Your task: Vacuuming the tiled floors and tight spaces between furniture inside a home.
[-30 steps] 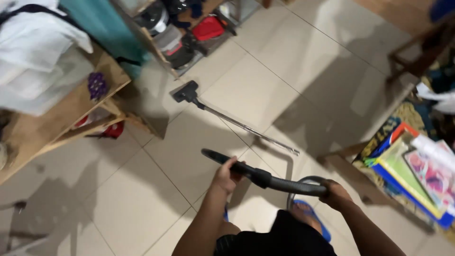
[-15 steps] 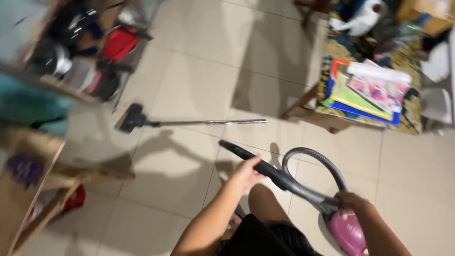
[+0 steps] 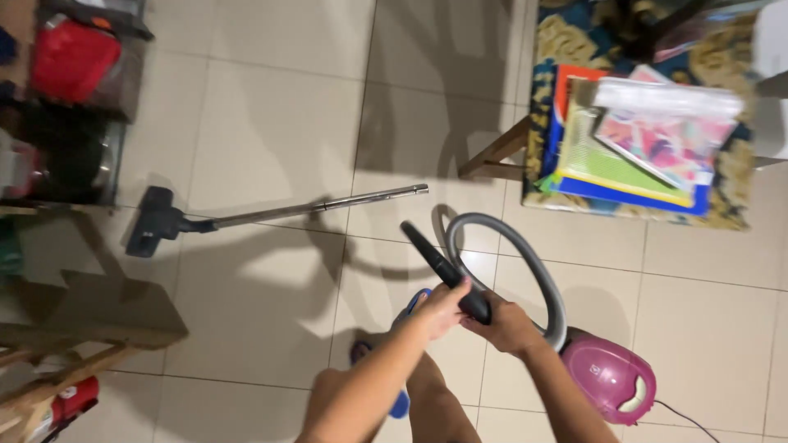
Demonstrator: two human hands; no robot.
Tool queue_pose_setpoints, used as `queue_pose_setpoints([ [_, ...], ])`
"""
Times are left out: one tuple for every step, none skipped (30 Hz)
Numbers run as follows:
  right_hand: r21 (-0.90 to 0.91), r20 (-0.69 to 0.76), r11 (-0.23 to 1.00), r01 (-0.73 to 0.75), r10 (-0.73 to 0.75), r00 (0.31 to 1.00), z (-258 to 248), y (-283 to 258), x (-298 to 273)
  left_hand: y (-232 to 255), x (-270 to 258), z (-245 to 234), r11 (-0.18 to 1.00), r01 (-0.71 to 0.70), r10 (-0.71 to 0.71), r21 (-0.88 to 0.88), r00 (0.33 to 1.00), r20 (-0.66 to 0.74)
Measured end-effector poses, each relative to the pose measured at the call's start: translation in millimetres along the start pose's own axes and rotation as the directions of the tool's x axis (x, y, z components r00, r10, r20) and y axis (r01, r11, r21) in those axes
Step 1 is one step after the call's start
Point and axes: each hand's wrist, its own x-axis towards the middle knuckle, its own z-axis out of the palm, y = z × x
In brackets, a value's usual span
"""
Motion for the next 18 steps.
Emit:
queue_pose_setpoints([
  [-0.265,-0.086,0.964,-0.031,0.008,0.996,7.2,-2.0,21.9,3.3,22.9,-23.2,0.993,0.055,-0.061,0.104,0.997,0.05],
  [-0.264,-0.077,0.964,-0.039,0.019,0.997,12.1,3.6,41.8,13.9,40.5,-45.8,0.993,0.067,-0.072,0.096,0.996,0.049],
  [-0.287,-0.213,0.957,-0.052,-0.011,0.977,19.4,10.0,61.5,22.2,58.1,-70.0,0.97,0.103,-0.093,0.22,0.994,-0.056],
  [-0.309,-0.342,0.949,-0.067,-0.046,0.938,27.9,17.2,82.3,29.6,76.8,-95.8,0.929,0.149,-0.1,0.338,0.982,-0.16],
  [-0.309,-0.333,0.948,-0.076,-0.033,0.942,28.6,18.1,98.9,17.3,117.7,-143.5,0.93,0.163,-0.115,0.329,0.98,-0.16],
  [-0.184,-0.291,0.948,-0.26,0.2,0.936,30.7,19.8,117.0,2.9,159.1,-192.6,0.97,0.137,-0.085,0.2,0.964,-0.251],
  [-0.062,-0.228,0.893,-0.446,0.423,0.877,34.7,21.3,137.6,-10.7,203.4,-243.8,0.992,0.098,-0.066,0.079,0.939,-0.338],
  [-0.06,-0.225,0.886,-0.459,0.436,0.871,52.3,45.4,158.6,-0.4,223.2,-268.7,0.991,0.112,-0.08,0.076,0.939,-0.334],
  [-0.055,-0.213,0.885,-0.463,0.442,0.871,66.5,73.0,176.7,2.1,240.4,-290.6,0.98,0.021,0.072,0.2,0.893,-0.444],
  [-0.05,-0.202,0.883,-0.466,0.448,0.871,80.0,101.4,193.5,3.6,257.8,-312.0,0.942,-0.05,0.229,0.332,0.819,-0.527],
  [-0.061,-0.194,0.882,-0.467,0.448,0.873,92.8,123.2,218.8,18.0,278.2,-325.5,0.946,-0.046,0.221,0.321,0.816,-0.535],
  [-0.1,-0.288,0.891,-0.444,0.401,0.869,105.4,145.2,242.9,32.0,298.2,-338.9,0.741,0.077,0.391,0.667,0.759,-0.521],
  [-0.133,-0.373,0.888,-0.44,0.367,0.852,126.4,165.7,252.0,35.7,308.8,-351.9,0.405,0.228,0.522,0.886,0.737,-0.428],
  [-0.136,-0.36,0.878,-0.458,0.387,0.849,138.8,166.5,263.1,49.1,326.1,-359.7,0.41,0.238,0.499,0.881,0.749,-0.435],
  [-0.02,-0.354,0.848,-0.53,0.49,0.797,148.7,168.8,272.2,63.3,346.7,-363.0,0.31,0.287,0.48,0.907,0.776,-0.409],
  [0.096,-0.337,0.799,-0.594,0.587,0.736,157.9,170.3,279.2,77.2,366.0,-364.8,0.203,0.325,0.456,0.924,0.803,-0.383],
  [0.091,-0.331,0.794,-0.6,0.593,0.734,168.4,176.6,292.1,87.2,382.9,-364.4,0.207,0.329,0.447,0.922,0.806,-0.388],
  [0.063,-0.393,0.83,-0.554,0.531,0.751,177.9,181.8,302.9,97.8,398.1,-362.7,0.114,0.303,0.475,0.946,0.82,-0.32],
])
